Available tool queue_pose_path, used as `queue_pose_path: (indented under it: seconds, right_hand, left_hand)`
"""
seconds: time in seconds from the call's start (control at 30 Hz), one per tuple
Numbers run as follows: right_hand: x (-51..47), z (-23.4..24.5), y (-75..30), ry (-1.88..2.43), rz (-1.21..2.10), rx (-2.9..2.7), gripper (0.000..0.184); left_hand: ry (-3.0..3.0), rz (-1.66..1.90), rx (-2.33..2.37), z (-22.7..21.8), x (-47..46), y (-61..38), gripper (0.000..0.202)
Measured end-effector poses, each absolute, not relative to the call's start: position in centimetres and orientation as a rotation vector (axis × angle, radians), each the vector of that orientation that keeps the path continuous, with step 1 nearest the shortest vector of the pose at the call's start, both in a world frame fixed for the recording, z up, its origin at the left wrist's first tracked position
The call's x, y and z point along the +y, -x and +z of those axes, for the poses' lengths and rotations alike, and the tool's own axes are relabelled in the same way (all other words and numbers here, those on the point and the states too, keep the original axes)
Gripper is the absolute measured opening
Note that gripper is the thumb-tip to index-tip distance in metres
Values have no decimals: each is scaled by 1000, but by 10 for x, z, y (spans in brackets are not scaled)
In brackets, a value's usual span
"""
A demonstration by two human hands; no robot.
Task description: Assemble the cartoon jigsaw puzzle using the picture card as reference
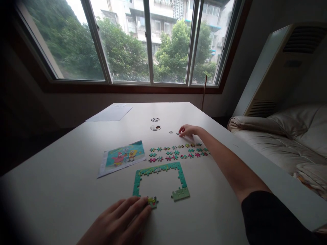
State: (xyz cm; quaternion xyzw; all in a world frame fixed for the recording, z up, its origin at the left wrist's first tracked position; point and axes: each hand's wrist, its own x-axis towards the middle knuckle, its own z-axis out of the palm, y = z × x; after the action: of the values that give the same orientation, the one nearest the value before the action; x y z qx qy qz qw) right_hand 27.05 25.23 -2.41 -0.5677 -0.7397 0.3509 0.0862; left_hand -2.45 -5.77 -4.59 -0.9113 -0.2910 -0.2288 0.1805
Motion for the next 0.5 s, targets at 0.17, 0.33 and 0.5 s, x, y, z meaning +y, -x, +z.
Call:
queue_pose_path:
  seconds: [0.17, 0.33, 0.5]
  right_hand:
    - [249, -21, -265, 1668, 1061, -2209, 32]
    - [246, -21, -261, 1619, 991, -2209, 25]
    - [232, -16, -254, 1508, 893, -2255, 28]
  left_hand:
    - [2520, -665, -803, -50, -56, 25, 22]
    - [2476, -683, -783, -53, -54, 26, 20]
    - [2457, -688, -750, -49, -53, 26, 19]
